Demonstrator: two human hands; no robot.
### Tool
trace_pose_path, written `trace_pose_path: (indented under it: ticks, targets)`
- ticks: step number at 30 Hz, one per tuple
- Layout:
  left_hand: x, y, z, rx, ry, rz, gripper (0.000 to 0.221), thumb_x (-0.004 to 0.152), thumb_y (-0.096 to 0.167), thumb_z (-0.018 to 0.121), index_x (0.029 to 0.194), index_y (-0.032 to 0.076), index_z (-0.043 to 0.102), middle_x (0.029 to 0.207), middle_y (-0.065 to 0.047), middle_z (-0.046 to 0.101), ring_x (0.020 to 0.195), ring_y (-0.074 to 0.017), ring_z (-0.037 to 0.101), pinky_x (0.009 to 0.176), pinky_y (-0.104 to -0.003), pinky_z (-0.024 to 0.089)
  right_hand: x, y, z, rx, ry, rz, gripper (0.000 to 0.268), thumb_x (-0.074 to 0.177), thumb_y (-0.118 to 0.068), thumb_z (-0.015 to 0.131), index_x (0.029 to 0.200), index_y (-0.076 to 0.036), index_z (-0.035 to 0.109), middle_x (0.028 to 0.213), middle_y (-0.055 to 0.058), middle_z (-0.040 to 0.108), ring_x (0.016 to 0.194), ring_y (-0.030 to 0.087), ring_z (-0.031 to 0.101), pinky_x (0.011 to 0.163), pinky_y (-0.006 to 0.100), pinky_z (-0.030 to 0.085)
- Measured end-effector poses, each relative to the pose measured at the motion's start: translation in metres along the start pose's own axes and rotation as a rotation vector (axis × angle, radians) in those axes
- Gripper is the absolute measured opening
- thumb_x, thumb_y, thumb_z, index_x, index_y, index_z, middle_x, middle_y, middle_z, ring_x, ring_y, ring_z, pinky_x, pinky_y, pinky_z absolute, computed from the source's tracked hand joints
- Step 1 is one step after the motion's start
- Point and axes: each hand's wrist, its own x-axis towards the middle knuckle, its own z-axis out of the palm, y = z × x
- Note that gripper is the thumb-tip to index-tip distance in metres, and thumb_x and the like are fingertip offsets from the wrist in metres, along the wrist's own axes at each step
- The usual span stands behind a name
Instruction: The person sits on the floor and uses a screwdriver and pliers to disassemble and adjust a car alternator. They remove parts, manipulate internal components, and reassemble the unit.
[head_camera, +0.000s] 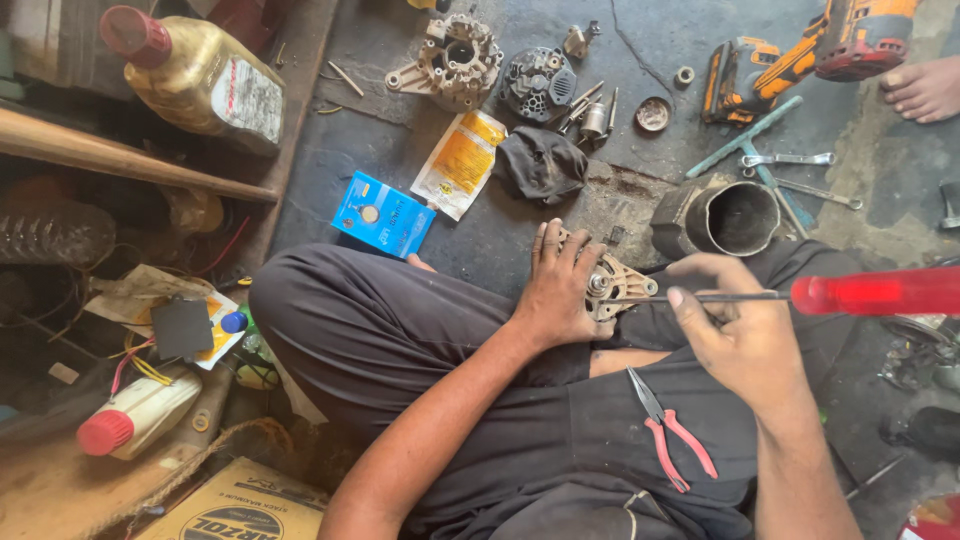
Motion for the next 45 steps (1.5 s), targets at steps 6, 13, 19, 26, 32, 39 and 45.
trace_pose_path:
  ticks: [6,13,19,26,32,39,45]
  targets:
    - [0.002,0.002,-0.001,-0.005,0.0,-0.01,0.109,0.045,0.052,0.09,0.135,0.003,0.053,0.139,-0.022,0.049,0.143,-0.0539,0.029,0.124,-0.062,0.016,0.0,0.025,-0.009,-0.033,-0.092,-0.301,0.016,0.087,-0.004,0.072,0.102,-0.006,0.066,0.075,-0.004,0.055,0.066,0.001,0.042,0.056,0.022,0.033]
    - [0.001,0.002,-0.001,-0.003,0.013,-0.003,0.108,0.045,0.05,0.09,0.135,0.002,0.053,0.139,-0.023,0.049,0.143,-0.054,0.028,0.124,-0.062,0.016,0.003,-0.001,-0.007,-0.019,0.045,-0.174,0.021,0.091,-0.006,0.071,0.111,-0.004,0.064,0.066,-0.003,0.054,0.062,0.003,0.045,0.056,0.021,0.036]
    - [0.002,0.002,-0.001,-0.008,0.021,-0.004,0.106,0.047,0.051,0.089,0.135,0.004,0.053,0.139,-0.023,0.048,0.143,-0.0542,0.028,0.124,-0.062,0.016,0.004,-0.01,-0.012,-0.145,-0.07,-0.406,0.017,0.089,-0.002,0.073,0.102,-0.008,0.064,0.073,-0.001,0.055,0.07,0.006,0.05,0.062,0.023,0.04]
    - [0.001,0.002,0.0,0.009,0.022,0.004,0.107,0.047,0.052,0.09,0.135,0.003,0.053,0.14,-0.023,0.047,0.144,-0.054,0.027,0.125,-0.062,0.015,0.0,0.007,-0.013,0.143,-0.07,-0.141,0.032,0.091,-0.006,0.074,0.119,-0.006,0.059,0.072,-0.003,0.052,0.064,0.002,0.044,0.057,0.019,0.034]
    - [0.001,0.002,0.001,0.007,0.015,-0.004,0.108,0.046,0.052,0.09,0.136,0.003,0.053,0.14,-0.023,0.047,0.144,-0.0539,0.026,0.124,-0.062,0.014,-0.001,-0.004,-0.016,-0.068,-0.082,-0.303,0.011,0.084,-0.005,0.073,0.093,-0.005,0.065,0.082,-0.003,0.055,0.069,0.003,0.048,0.059,0.02,0.039]
    - [0.002,0.003,0.001,0.009,0.01,-0.017,0.107,0.046,0.051,0.089,0.136,0.004,0.054,0.14,-0.022,0.048,0.145,-0.0531,0.027,0.125,-0.062,0.015,-0.005,-0.006,-0.013,0.261,-0.018,0.059,0.032,0.1,-0.004,0.072,0.129,-0.011,0.061,0.071,-0.001,0.053,0.061,0.003,0.043,0.052,0.023,0.031]
    - [0.001,0.003,0.0,0.011,0.021,-0.005,0.107,0.047,0.051,0.09,0.136,0.003,0.053,0.14,-0.022,0.047,0.145,-0.0533,0.027,0.125,-0.062,0.014,-0.001,-0.004,-0.015,0.059,-0.169,-0.312,0.015,0.085,-0.002,0.07,0.098,-0.002,0.063,0.096,0.002,0.058,0.076,0.007,0.05,0.065,0.022,0.043]
